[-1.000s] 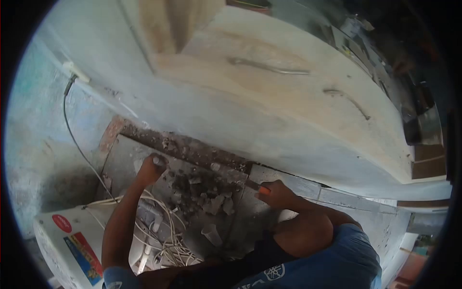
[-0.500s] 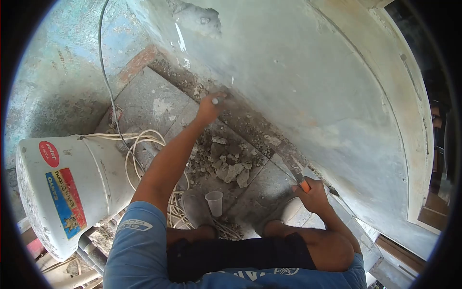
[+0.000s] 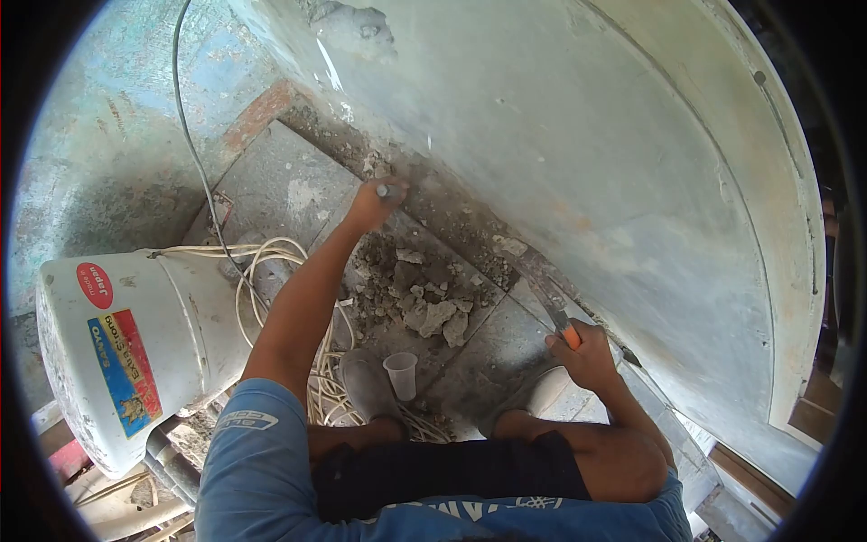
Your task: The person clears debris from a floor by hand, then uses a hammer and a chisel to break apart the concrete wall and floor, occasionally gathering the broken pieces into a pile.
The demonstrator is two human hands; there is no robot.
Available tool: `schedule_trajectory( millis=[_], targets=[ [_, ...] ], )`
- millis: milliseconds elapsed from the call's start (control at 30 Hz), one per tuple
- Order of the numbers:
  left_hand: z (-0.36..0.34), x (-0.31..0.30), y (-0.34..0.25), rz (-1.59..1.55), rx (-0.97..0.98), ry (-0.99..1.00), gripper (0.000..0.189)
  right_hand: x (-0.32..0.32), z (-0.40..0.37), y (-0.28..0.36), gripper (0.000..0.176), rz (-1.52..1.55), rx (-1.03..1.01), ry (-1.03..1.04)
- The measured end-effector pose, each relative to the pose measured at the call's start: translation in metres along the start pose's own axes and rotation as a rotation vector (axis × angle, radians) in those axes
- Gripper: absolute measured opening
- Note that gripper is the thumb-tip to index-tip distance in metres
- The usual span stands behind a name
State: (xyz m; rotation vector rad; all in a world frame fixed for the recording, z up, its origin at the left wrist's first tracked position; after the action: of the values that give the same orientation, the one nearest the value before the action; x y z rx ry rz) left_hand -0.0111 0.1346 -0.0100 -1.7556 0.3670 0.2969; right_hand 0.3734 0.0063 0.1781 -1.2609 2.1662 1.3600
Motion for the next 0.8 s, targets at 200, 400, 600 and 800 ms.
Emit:
schedule_trajectory(
  millis=[200,400,600,800],
  targets=[
    [-0.004,-0.033,-0.032,0.222,0.132,-0.126,0.021,-0.002,0.006,-0.016,0.031,-0.021,-0.032,0.038],
    [-0.023,0.024,-0.049,-0.281,-0.018,0.058,0.019,0.007,0.005,-0.056,0.027,0.005,0.024,-0.047],
    [-0.035,0.12,-0.038,-0.33,0.084,-0.067,0.019,0.009,0.003,-0.061,0.019,0.193,0.221,-0.029],
    [-0.068,0.117,-0.07,-0.15,0.077,0.107,0.02,0.007,-0.003,-0.069,0.021,0.121,0.15,-0.039]
  ],
)
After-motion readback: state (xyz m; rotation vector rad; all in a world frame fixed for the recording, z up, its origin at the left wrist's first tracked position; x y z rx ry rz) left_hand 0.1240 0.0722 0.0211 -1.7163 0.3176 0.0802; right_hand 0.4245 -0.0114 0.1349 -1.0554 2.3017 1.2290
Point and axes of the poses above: each hand's wrist, its own z-axis towards the middle knuckle, its own x-axis out of the palm, y = z × x, the point moved 3 cm from there along z, towards the middle knuckle, and after that the axes turned 1 degree about -z, right-handed, at the moved point
